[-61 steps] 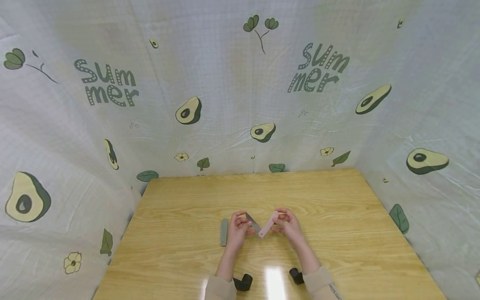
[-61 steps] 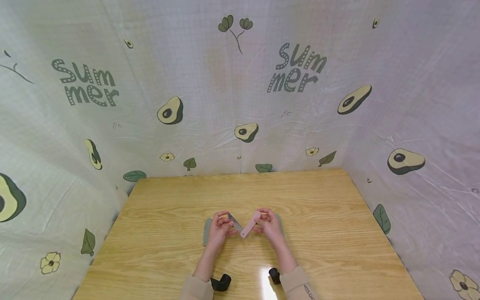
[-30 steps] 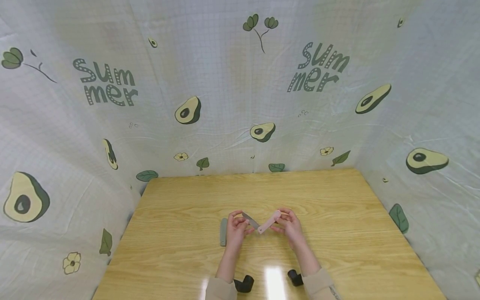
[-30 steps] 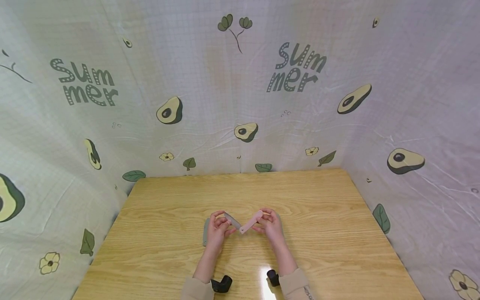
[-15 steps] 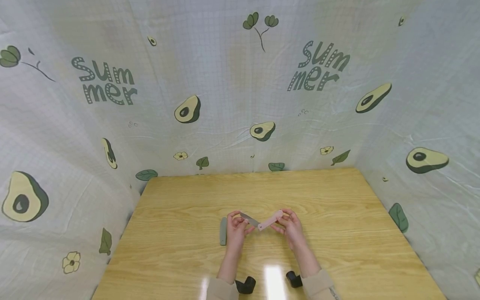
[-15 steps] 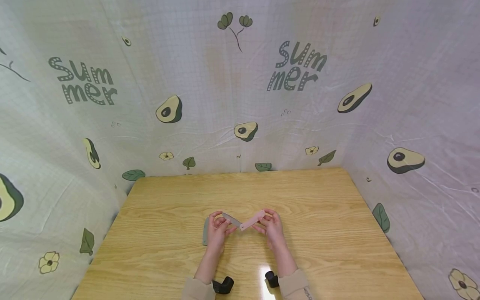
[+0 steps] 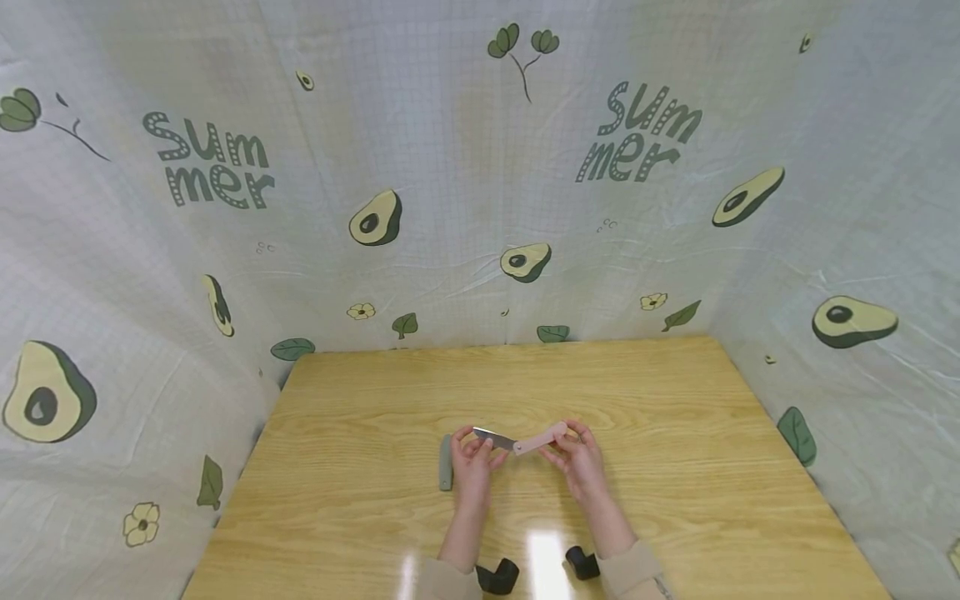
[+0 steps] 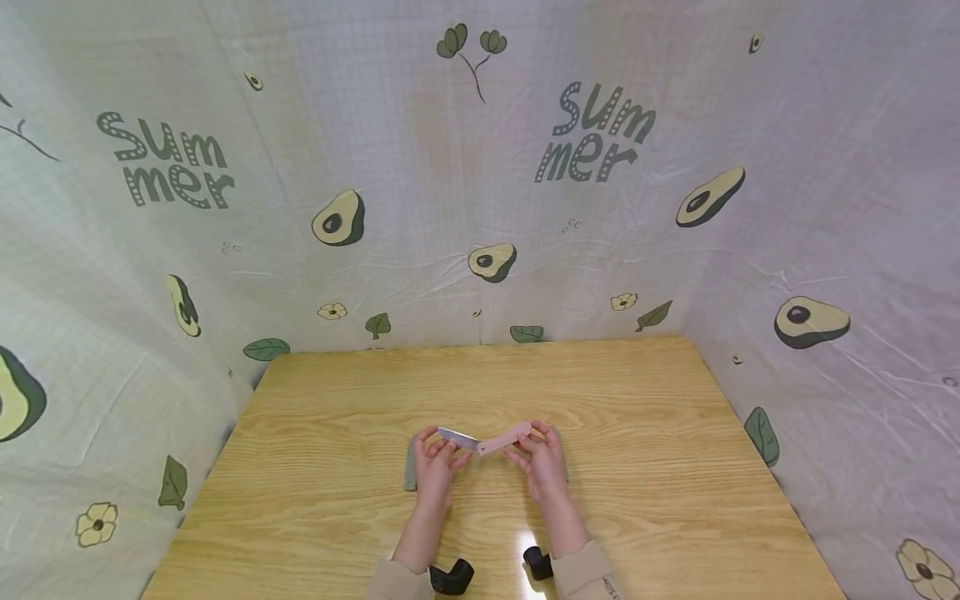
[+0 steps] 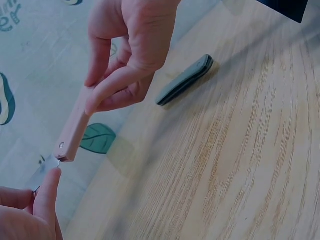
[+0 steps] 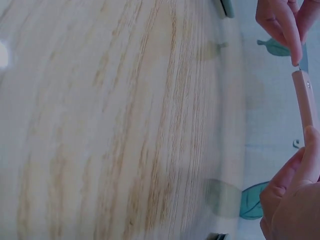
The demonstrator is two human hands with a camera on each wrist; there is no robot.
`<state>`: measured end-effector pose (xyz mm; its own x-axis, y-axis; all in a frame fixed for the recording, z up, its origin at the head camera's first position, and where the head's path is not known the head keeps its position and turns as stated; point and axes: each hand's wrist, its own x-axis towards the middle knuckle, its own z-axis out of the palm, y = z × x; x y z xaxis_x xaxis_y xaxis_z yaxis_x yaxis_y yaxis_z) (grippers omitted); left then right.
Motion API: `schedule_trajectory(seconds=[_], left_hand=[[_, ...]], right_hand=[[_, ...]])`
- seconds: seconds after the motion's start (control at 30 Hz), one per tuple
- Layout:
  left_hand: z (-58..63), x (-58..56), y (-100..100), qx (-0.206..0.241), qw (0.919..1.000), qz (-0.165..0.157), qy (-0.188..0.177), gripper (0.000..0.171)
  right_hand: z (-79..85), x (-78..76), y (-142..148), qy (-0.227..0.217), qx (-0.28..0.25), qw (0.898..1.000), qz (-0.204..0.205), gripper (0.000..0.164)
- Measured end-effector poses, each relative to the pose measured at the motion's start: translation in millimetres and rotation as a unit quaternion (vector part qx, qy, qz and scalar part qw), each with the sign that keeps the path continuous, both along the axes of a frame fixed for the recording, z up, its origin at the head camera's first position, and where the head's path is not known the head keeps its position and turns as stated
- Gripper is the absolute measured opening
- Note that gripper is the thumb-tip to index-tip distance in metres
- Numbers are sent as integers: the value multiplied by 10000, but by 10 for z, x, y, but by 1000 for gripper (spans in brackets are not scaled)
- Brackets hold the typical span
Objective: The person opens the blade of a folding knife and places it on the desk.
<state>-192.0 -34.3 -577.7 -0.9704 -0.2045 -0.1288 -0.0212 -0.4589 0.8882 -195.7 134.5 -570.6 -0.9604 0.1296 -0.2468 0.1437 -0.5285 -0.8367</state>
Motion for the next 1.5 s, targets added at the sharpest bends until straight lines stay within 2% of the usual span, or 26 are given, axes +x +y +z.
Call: schedule_trajectory(seconds=[0.37,0.63,0.87,1.0,1.17,1.33,1.5], left_hand=[[2,36,103,493,9975,504,-65,47],[-3,27,178,866,9922,890,-101,46],[2,25,206,1060,9900,931,52,42],[-3,26,209,1078,9896,943,145,40],[-11,15,195,1078,9887,1034,107,42],[-6,-9,182,1017,9876,1195,54,47],[-37,-53,168,909,9850,1464,18,43]], right_hand=[[-1,22,-49,-125,-505,9981,-335,26],[15,28,-82,-109,-986,9937,-529,21],[45,58,-125,22,-1550,9858,-638,24],[53,70,-139,83,-1698,9832,-661,25],[43,46,-132,52,-1482,9869,-636,27],[17,-7,-115,49,-696,9953,-672,31],[-22,-60,-99,107,-97,9957,-915,31]])
